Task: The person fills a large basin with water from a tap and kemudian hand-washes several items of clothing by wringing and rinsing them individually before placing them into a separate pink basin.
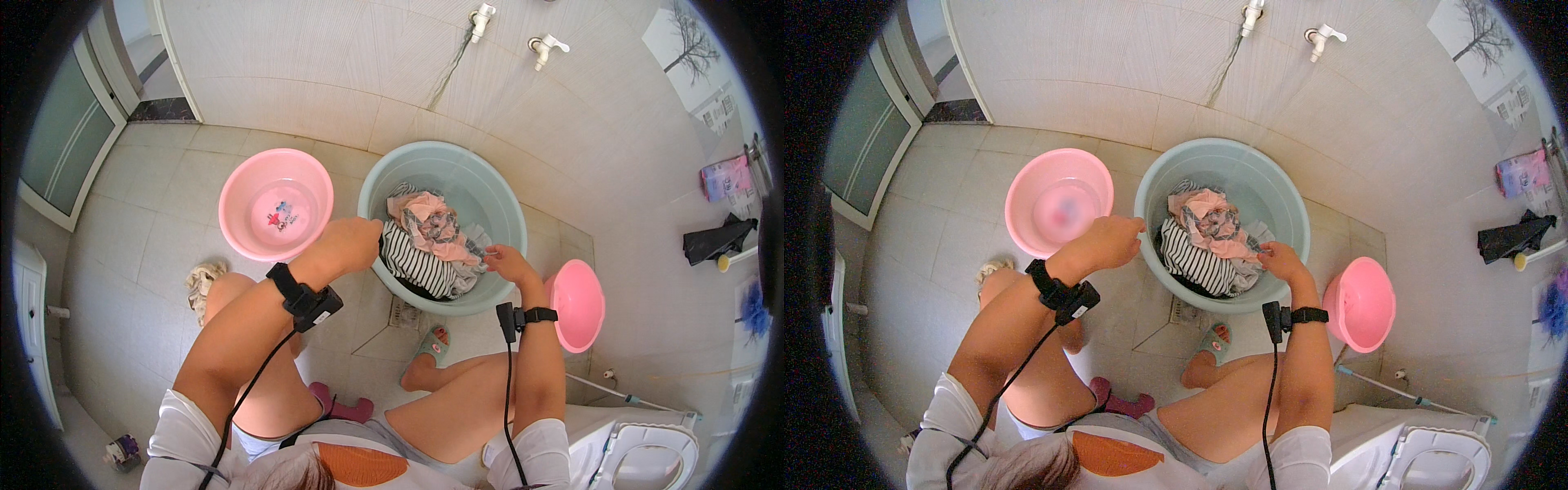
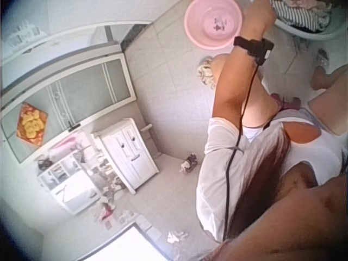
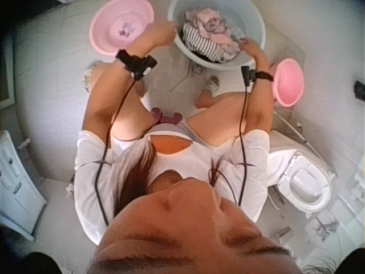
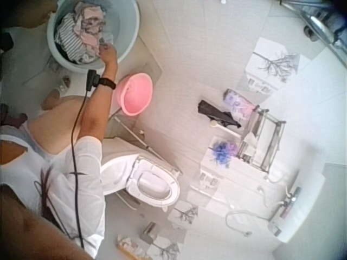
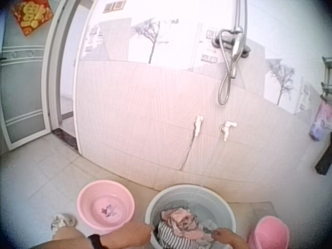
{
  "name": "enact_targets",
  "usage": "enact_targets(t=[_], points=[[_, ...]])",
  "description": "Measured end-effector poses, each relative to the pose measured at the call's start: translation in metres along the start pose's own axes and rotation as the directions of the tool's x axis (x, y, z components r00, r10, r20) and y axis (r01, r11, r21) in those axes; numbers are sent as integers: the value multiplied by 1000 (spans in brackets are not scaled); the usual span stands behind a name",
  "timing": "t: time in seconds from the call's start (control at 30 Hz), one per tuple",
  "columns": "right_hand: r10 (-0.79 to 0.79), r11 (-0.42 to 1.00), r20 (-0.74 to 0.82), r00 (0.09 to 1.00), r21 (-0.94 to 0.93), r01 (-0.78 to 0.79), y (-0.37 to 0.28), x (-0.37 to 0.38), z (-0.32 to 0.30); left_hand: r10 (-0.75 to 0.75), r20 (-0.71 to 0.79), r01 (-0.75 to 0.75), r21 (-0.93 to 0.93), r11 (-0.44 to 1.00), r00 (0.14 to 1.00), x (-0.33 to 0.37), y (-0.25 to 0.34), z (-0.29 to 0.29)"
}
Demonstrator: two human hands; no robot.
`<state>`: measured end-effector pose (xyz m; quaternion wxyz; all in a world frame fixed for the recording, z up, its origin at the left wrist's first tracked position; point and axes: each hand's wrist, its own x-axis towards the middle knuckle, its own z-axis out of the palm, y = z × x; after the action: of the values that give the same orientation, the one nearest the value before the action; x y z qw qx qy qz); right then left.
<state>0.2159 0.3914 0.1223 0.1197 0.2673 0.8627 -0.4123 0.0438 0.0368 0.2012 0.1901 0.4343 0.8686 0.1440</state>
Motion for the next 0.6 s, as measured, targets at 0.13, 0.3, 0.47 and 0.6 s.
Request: enact_targets(t=[0.13, 0.3, 0.47, 0.6], points=[[-12, 1000, -4, 1000, -10, 12, 8, 1, -4, 1, 0, -1, 11, 1000, 1000, -4, 8, -9], [-5, 1000, 8, 1000, -9, 5, 6, 2, 0, 1, 1, -1, 9, 1000, 1000, -3, 4, -5], [23, 999, 19, 1000, -44, -22, 3, 0, -2, 18, -1, -18, 3, 1000, 1000, -4, 5, -5], [26, 997, 25, 999, -67, -24, 2, -2, -2, 33, -45, -34, -7, 999, 998, -7, 8, -8]])
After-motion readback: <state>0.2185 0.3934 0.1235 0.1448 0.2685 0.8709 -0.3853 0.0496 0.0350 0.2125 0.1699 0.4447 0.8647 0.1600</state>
